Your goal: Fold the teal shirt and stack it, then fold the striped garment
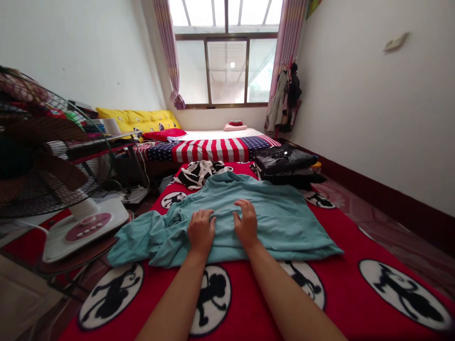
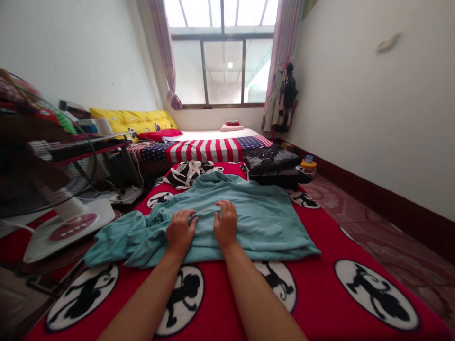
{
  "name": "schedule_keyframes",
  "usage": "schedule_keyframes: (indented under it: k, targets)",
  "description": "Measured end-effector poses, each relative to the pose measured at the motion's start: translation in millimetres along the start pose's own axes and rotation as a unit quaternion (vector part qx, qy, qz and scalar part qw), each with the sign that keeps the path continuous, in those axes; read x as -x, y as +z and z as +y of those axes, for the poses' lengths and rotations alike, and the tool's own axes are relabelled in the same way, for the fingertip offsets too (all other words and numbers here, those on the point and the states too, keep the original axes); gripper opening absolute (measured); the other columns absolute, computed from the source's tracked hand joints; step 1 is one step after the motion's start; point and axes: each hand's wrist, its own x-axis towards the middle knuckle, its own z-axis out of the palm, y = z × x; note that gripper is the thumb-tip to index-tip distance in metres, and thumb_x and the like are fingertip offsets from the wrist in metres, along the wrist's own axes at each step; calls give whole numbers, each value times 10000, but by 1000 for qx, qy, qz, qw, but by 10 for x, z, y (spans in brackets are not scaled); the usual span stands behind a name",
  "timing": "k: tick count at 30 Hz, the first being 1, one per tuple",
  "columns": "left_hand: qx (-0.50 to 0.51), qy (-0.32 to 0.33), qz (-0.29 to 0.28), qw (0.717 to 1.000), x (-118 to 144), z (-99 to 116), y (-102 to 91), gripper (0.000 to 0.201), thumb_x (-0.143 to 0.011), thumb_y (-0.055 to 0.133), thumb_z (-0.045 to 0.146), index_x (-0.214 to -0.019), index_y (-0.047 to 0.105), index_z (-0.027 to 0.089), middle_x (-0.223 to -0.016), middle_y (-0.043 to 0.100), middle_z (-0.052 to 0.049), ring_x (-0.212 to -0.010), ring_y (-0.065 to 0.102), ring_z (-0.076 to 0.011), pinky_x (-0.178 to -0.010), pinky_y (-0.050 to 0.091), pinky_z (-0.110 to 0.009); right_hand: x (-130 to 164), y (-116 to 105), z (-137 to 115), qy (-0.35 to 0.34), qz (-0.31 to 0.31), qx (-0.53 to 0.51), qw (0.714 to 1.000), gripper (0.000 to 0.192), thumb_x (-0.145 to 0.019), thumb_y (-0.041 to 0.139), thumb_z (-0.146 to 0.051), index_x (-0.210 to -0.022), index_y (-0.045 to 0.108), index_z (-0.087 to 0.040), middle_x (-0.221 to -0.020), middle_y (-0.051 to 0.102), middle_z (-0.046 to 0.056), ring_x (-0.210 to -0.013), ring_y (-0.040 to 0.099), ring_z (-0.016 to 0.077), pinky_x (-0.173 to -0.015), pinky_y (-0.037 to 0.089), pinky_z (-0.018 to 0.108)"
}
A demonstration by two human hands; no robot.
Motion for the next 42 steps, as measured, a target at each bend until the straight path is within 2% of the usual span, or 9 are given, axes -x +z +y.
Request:
schedule_keyframes:
  k: [3,7,11,18,22,25,29,34,42]
  targets:
    - [62,56,0,997,-4,24,55,287,-870,488,133,-1095,642,225,-1073,642,-83,-1054,568,-259,-939,456,-400,30,10,4,15,-51,7,999,217,-824,463,-92,-936,606,-210,-966,617,75,-953,559,224,-868,436,351]
    - [183,172,-124,960,16,55,170,301,-913,437,166,-1120,648,219,-1144,658,-69,-1084,604,-195,-979,475,-332,91,46,-10,29,-103,21,994,152,-823,506,-112,-813,613,-218,-829,638,30,-748,588,169,-721,454,276]
    - [157,193,-181,952,14,54,254,376,-926,479,279,-1279,573,189,-1353,569,-97,-1255,517,-231,-1085,397,-413,92,-97,-10,44,-114,53,991,136,-824,536,-135,-765,628,-216,-785,655,16,-699,597,148,-693,454,254]
    - [120,208,-184,953,22,44,292,428,-899,535,398,-1298,577,248,-1403,534,-75,-1306,473,-244,-1107,364,-433,-141,-1138,421,108,-84,184,973,154,-820,512,-181,-869,654,-212,-908,665,40,-814,614,168,-755,457,282]
    - [115,207,-178,955,31,68,292,459,-871,569,443,-1298,579,276,-1416,521,-72,-1308,472,-263,-1105,359,-447,-221,-1795,780,194,-77,298,931,220,-795,564,-253,-974,651,-162,-984,651,113,-850,614,220,-745,447,329]
    - [116,203,-173,957,35,74,301,458,-865,575,448,-1295,582,290,-1414,524,-65,-1301,480,-268,-1098,366,-446,-213,-2077,965,265,-91,356,892,299,-795,597,-379,-944,669,-130,-916,668,161,-836,632,272,-699,440,353]
    - [102,203,-176,958,41,64,320,462,-871,563,452,-1305,572,291,-1422,516,-63,-1310,471,-261,-1104,354,-443,-172,-2157,1052,305,-127,373,867,331,-756,635,-490,-803,694,-167,-804,689,132,-799,650,291,-648,421,339]
    - [92,208,-183,957,43,58,322,473,-886,531,468,-1327,547,298,-1442,493,-58,-1321,456,-251,-1108,344,-432,-118,-2085,1006,269,-133,355,885,197,-762,636,-397,-828,680,-217,-862,705,55,-833,643,228,-655,400,285]
    - [75,207,-192,956,34,79,303,483,-893,517,474,-1336,542,283,-1447,487,-66,-1327,448,-261,-1107,342,-435,-11,-2153,1050,252,-110,332,902,278,-743,626,-438,-869,665,-194,-786,688,56,-740,630,215,-617,395,279]
